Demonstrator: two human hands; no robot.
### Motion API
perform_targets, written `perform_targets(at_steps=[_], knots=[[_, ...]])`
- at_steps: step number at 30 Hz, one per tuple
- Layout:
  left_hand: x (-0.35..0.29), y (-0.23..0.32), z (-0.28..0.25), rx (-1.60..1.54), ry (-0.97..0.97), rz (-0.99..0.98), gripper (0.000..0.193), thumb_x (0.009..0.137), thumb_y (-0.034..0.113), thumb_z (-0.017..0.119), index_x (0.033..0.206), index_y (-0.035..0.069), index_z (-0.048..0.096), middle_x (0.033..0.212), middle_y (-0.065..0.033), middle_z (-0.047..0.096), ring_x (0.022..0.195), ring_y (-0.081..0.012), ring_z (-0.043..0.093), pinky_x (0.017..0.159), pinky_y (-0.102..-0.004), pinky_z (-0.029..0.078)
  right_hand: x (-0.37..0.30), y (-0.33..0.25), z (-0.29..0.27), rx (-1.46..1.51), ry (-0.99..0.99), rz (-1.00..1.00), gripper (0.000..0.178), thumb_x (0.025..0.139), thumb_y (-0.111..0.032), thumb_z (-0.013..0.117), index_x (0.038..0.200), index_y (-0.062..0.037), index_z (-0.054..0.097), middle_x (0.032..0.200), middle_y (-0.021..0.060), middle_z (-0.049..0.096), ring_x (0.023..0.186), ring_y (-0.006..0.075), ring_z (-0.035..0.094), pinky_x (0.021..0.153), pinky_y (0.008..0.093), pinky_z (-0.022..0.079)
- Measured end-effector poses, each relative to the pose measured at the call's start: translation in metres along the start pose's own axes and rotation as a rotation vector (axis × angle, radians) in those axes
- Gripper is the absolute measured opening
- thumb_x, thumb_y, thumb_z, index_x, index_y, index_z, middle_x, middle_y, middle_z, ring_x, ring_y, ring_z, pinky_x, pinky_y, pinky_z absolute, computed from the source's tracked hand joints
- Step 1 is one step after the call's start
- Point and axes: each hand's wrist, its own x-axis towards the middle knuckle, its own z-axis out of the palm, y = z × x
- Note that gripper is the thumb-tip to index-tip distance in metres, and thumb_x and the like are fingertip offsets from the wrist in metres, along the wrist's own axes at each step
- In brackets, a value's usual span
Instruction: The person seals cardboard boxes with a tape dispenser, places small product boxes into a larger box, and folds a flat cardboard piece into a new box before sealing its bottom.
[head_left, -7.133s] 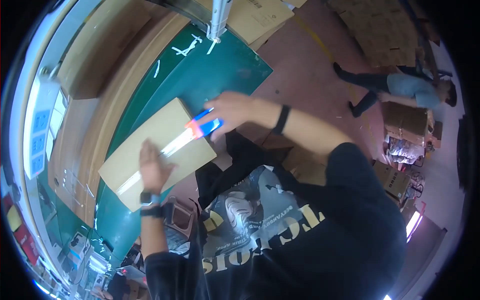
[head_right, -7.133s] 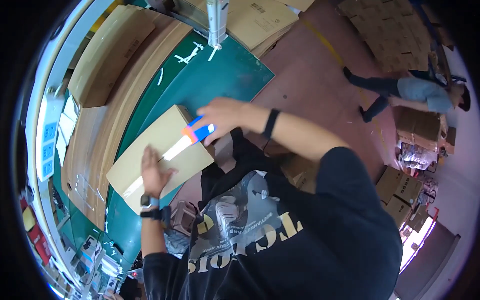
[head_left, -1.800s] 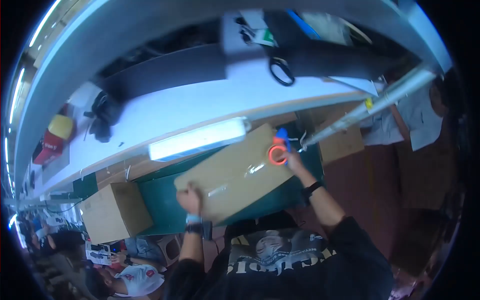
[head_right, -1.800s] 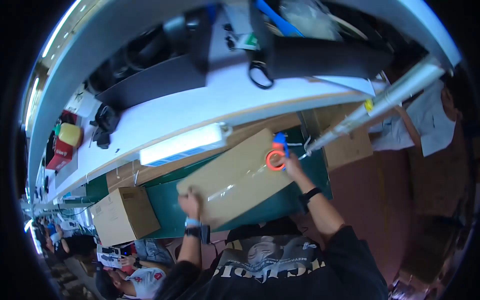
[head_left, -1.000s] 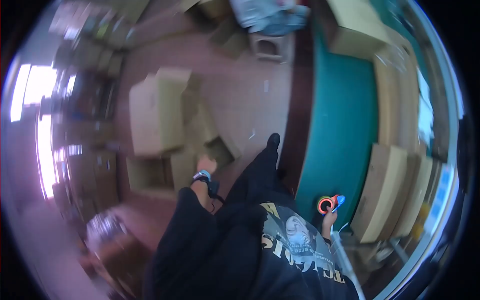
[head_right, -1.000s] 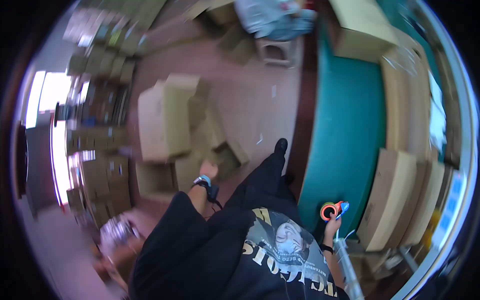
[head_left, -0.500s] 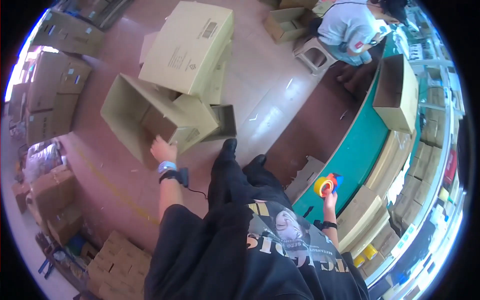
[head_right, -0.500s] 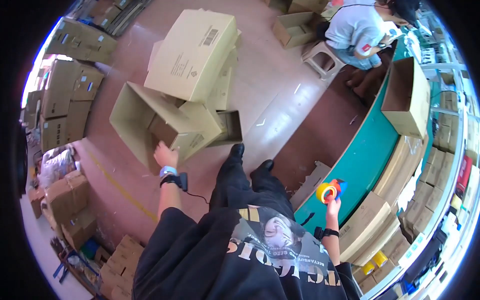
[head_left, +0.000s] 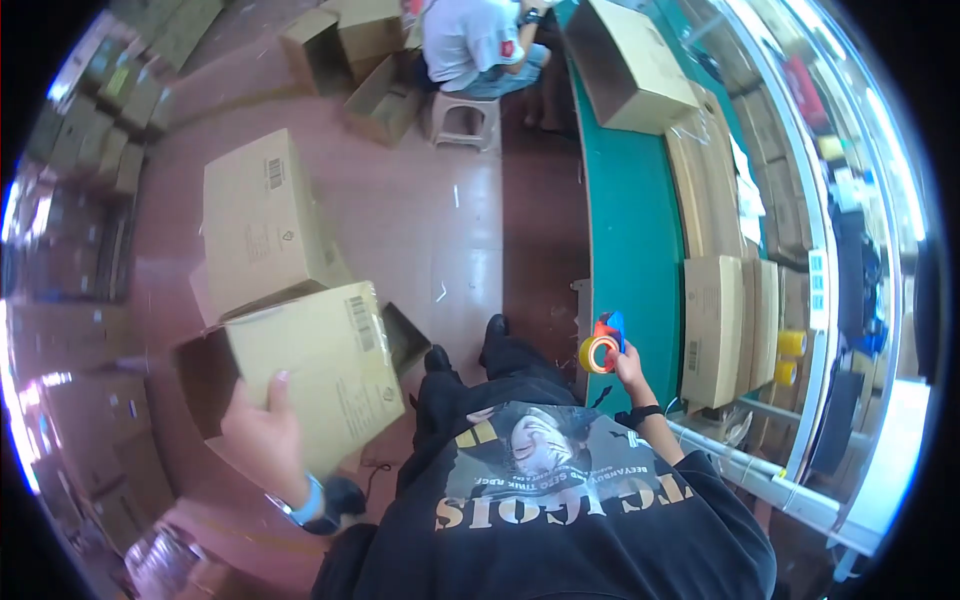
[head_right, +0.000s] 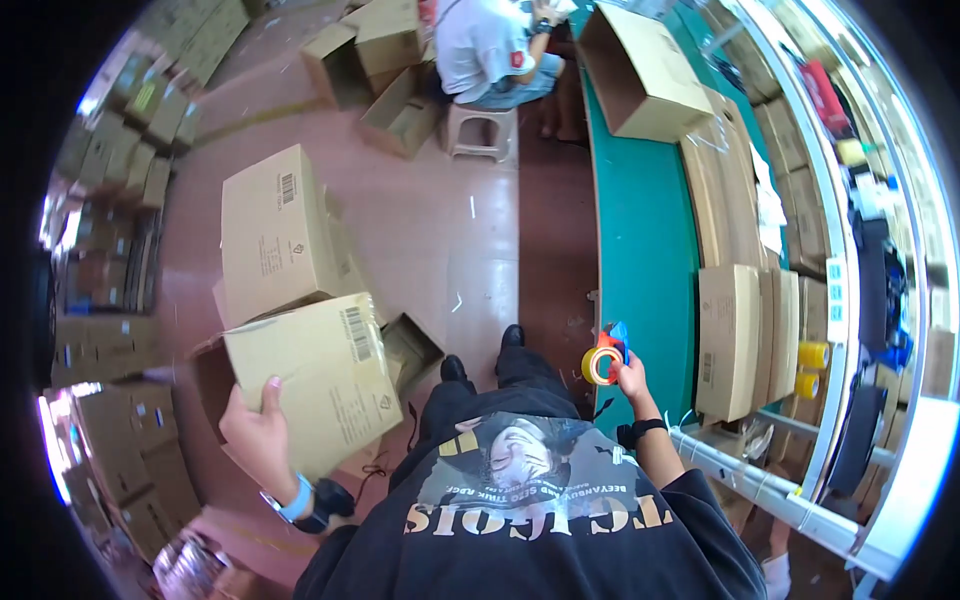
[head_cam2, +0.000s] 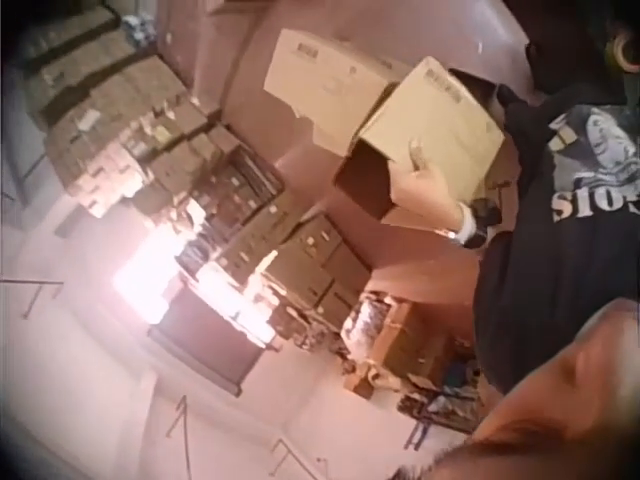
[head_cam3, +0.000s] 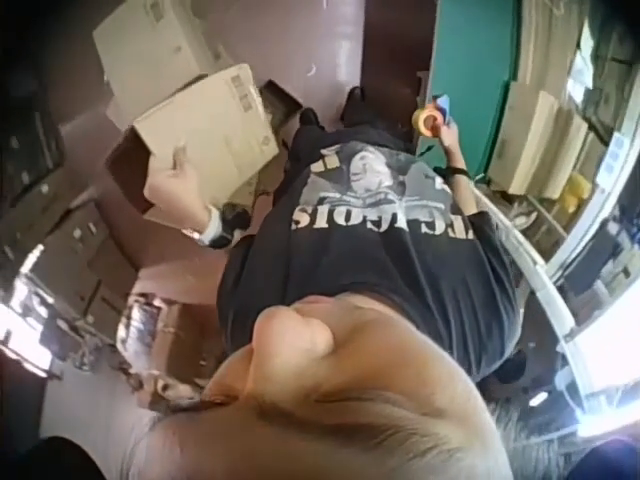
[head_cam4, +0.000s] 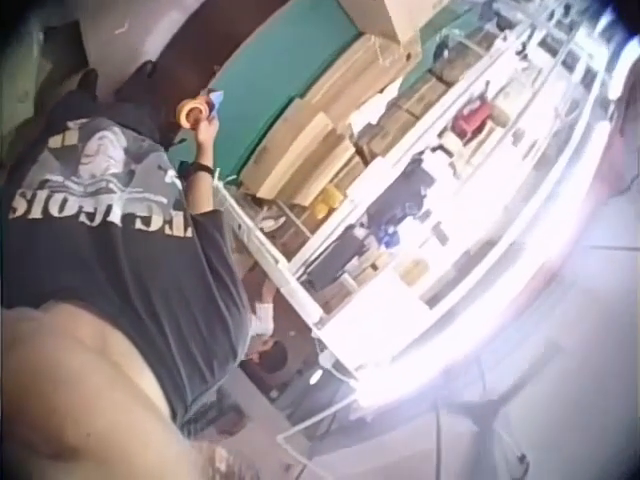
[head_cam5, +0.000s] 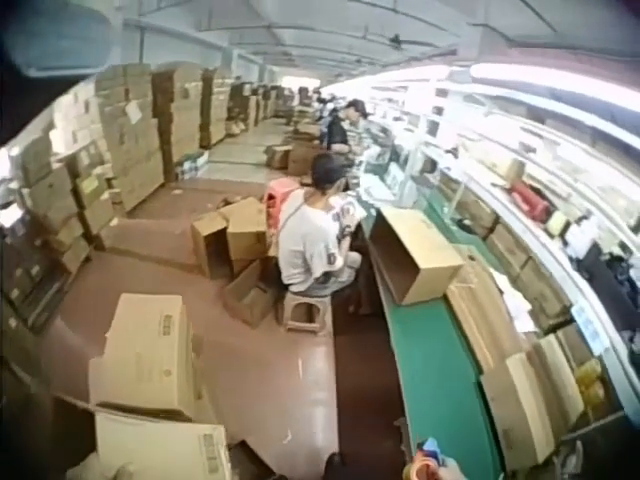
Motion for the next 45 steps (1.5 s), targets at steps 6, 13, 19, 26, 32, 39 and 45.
perform_targets(at_steps=[6,13,19,26,32,39,45], knots=[[0.005,0.104,0.067,0.005,-0.147,0.304,0.022,0.085,0.016,0.075,0.091,-0.002,0.065,0.082,-0.0248,0.065,0.075,-0.0446,0.061,0.064,-0.0413,0.05,-0.007,0.046,-0.021,0.009,0.183,0.115,0.04,0.081,-0.004,0.058,0.12,0.003,0.06,0.096,0.0107,0.068,0.082,0.0188,0.065,0.075,0.0308,0.053],[0.046,0.198,0.243,-0.119,-0.127,0.596,0.023,0.085,0.021,0.073,0.085,0.002,0.061,0.077,-0.0202,0.062,0.072,-0.0434,0.06,0.06,-0.0464,0.048,0.016,0.079,-0.048,0.051,0.192,0.176,0.042,0.079,-0.005,0.06,0.121,0.0055,0.058,0.094,0.0138,0.069,0.079,0.0208,0.067,0.069,0.0333,0.054],[0.043,0.265,0.357,-0.21,-0.243,0.69,0.022,0.084,0.022,0.074,0.089,0.003,0.063,0.082,-0.0208,0.066,0.077,-0.0422,0.064,0.064,-0.0473,0.05,0.034,0.074,-0.07,0.229,0.308,0.254,0.039,0.074,-0.005,0.063,0.112,0.0045,0.06,0.089,0.0161,0.069,0.081,0.0216,0.067,0.072,0.0362,0.053],[0.058,0.27,0.473,0.058,-0.317,0.717,0.021,0.086,0.025,0.068,0.091,0.005,0.063,0.084,-0.017,0.068,0.077,-0.0372,0.067,0.067,-0.0459,0.053,0.029,0.083,-0.083,0.268,0.303,0.227,0.037,0.074,-0.002,0.061,0.111,0.0028,0.06,0.085,0.0098,0.067,0.079,0.0174,0.066,0.069,0.0332,0.052],[0.124,0.251,0.512,0.107,-0.186,0.687,0.017,0.086,0.023,0.067,0.089,0.008,0.061,0.086,-0.0147,0.068,0.08,-0.0341,0.068,0.068,-0.0446,0.054,0.01,0.11,-0.074,0.269,0.298,0.304,0.035,0.075,-0.002,0.061,0.11,0.0026,0.06,0.084,0.01,0.068,0.077,0.0192,0.066,0.067,0.0343,0.053],[0.258,0.211,0.539,0.171,-0.16,0.621,0.014,0.085,0.02,0.068,0.088,0.008,0.06,0.085,-0.0132,0.068,0.08,-0.0334,0.068,0.067,-0.0451,0.053,0.02,0.057,-0.065,0.092,0.258,0.434,0.032,0.075,-0.002,0.061,0.107,0.0034,0.061,0.091,0.0148,0.069,0.081,0.02,0.067,0.07,0.036,0.054],[0.386,0.154,0.582,0.263,-0.049,0.565,0.015,0.086,0.022,0.067,0.095,0.011,0.064,0.087,-0.0092,0.068,0.089,-0.0307,0.067,0.074,-0.0439,0.053,0.06,-0.016,-0.053,0.051,0.218,0.415,0.031,0.077,0.0,0.059,0.108,0.0045,0.061,0.091,0.0134,0.069,0.082,0.0208,0.067,0.071,0.0354,0.054]])
